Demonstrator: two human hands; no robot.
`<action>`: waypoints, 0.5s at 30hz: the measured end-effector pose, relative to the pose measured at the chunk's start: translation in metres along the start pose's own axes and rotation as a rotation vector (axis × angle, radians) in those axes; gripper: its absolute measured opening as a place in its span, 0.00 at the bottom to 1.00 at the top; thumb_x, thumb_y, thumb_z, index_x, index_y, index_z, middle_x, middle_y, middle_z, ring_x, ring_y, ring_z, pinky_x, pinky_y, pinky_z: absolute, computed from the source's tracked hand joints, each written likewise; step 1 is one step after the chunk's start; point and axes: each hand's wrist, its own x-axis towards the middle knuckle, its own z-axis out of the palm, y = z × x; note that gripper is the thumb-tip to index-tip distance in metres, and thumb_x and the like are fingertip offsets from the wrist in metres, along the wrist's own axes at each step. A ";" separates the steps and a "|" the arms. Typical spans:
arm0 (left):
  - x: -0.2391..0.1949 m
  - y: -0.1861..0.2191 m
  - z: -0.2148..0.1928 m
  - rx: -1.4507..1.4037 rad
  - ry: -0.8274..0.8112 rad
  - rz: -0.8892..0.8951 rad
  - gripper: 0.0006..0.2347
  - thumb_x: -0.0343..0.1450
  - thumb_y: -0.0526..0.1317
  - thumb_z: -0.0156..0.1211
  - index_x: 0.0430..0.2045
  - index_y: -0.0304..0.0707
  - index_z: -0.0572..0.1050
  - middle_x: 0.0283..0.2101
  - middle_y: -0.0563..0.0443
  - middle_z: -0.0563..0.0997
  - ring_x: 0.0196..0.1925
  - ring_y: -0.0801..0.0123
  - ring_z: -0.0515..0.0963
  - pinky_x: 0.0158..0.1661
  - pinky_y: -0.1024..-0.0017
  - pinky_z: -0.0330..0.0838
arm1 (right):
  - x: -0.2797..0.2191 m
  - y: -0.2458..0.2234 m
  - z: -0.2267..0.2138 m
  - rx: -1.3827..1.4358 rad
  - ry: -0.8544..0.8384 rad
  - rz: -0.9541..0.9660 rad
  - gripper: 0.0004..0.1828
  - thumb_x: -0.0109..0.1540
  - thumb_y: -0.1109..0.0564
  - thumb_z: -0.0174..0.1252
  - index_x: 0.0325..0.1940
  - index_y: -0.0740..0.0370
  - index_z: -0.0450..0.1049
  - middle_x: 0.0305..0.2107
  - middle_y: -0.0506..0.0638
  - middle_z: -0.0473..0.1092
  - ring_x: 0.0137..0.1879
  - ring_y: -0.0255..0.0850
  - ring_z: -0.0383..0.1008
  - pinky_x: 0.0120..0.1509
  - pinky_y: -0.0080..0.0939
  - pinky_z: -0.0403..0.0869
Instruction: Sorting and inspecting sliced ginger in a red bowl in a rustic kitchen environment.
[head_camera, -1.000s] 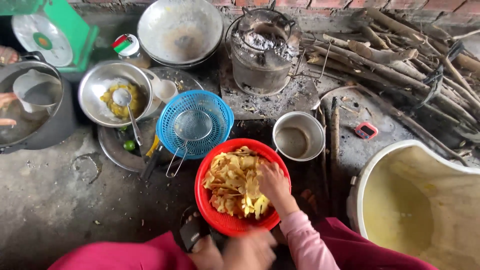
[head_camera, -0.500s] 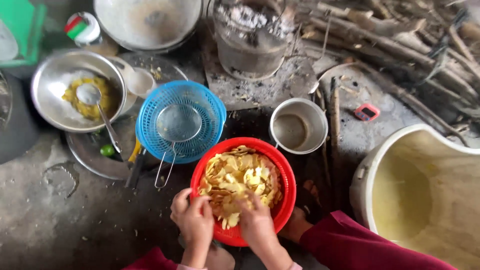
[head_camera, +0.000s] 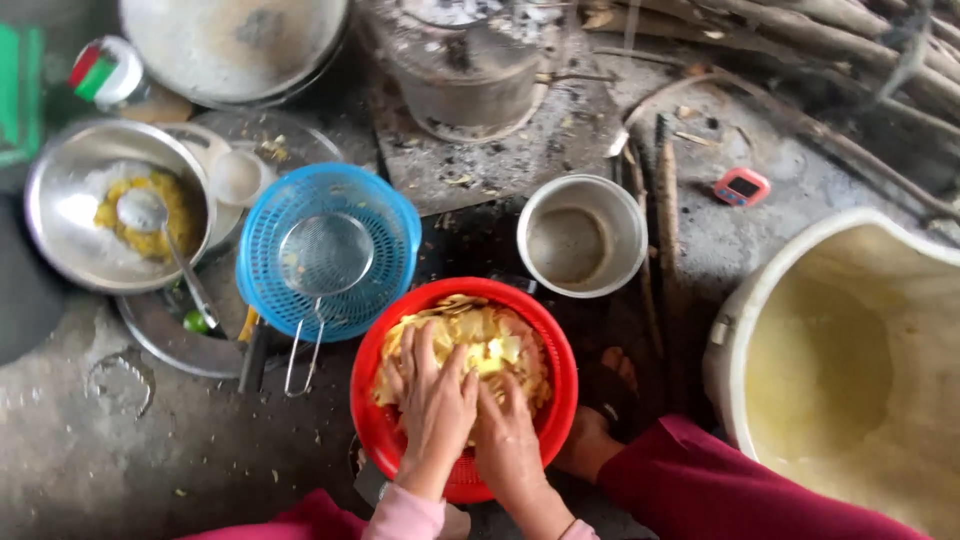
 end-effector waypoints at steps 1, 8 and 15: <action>0.005 0.003 -0.002 0.001 -0.010 0.018 0.13 0.62 0.43 0.69 0.38 0.45 0.82 0.67 0.40 0.62 0.73 0.39 0.55 0.65 0.27 0.45 | -0.006 0.007 0.002 0.001 0.013 0.017 0.38 0.50 0.69 0.60 0.66 0.62 0.66 0.61 0.70 0.60 0.61 0.66 0.67 0.60 0.55 0.72; 0.007 -0.010 -0.007 0.075 0.063 -0.027 0.03 0.62 0.39 0.66 0.18 0.45 0.78 0.58 0.46 0.72 0.70 0.45 0.62 0.66 0.36 0.48 | 0.001 0.031 -0.033 0.186 -0.002 0.035 0.23 0.54 0.69 0.55 0.53 0.58 0.76 0.52 0.58 0.69 0.49 0.55 0.76 0.51 0.47 0.77; -0.019 -0.016 -0.008 0.107 0.114 0.003 0.21 0.55 0.30 0.62 0.42 0.45 0.79 0.60 0.43 0.68 0.66 0.48 0.66 0.63 0.44 0.53 | 0.035 0.052 -0.015 -0.268 -0.032 -0.045 0.33 0.59 0.62 0.52 0.70 0.50 0.65 0.39 0.56 0.66 0.40 0.51 0.70 0.46 0.47 0.69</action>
